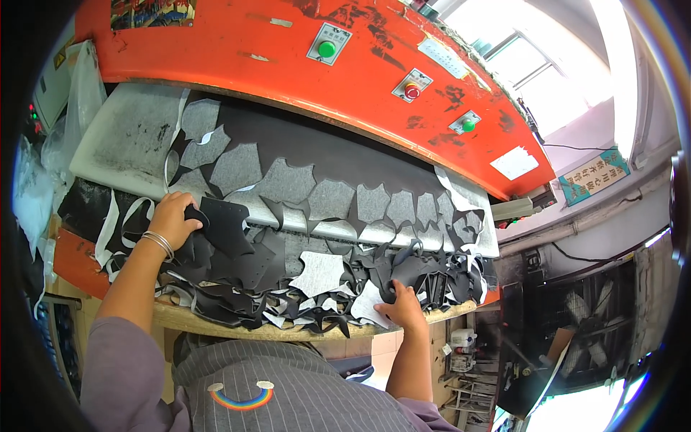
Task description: Cutting shoe parts from a sheet of material using a metal die and a hydraulic clicker press.
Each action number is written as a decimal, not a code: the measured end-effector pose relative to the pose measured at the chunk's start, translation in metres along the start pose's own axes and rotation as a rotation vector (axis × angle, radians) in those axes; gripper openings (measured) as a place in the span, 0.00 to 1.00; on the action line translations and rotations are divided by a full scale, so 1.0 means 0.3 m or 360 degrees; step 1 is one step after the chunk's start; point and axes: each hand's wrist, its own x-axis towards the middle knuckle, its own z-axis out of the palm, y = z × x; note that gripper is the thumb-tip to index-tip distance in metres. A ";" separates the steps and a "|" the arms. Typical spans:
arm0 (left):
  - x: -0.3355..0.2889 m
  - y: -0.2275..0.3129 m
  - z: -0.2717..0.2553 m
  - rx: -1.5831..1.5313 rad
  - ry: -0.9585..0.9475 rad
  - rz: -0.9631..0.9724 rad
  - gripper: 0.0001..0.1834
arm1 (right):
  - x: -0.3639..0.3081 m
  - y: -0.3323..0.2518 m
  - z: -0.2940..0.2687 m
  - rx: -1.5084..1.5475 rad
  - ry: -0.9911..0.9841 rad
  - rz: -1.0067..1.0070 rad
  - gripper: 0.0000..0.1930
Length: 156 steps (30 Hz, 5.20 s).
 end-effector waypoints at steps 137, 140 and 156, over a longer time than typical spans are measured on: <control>0.002 1.371 0.918 -0.0027 -0.0484 -0.0352 0.29 | 0.569 1.232 -0.480 0.0269 0.0395 -0.0239 0.36; -0.044 1.423 0.922 0.0104 -0.0423 -0.0524 0.28 | 0.554 1.199 -0.463 -0.0346 0.0761 -0.0728 0.36; -0.247 1.672 0.858 -0.1147 -0.0405 -0.0402 0.41 | 0.566 1.197 -0.360 0.0138 0.0334 -0.1262 0.43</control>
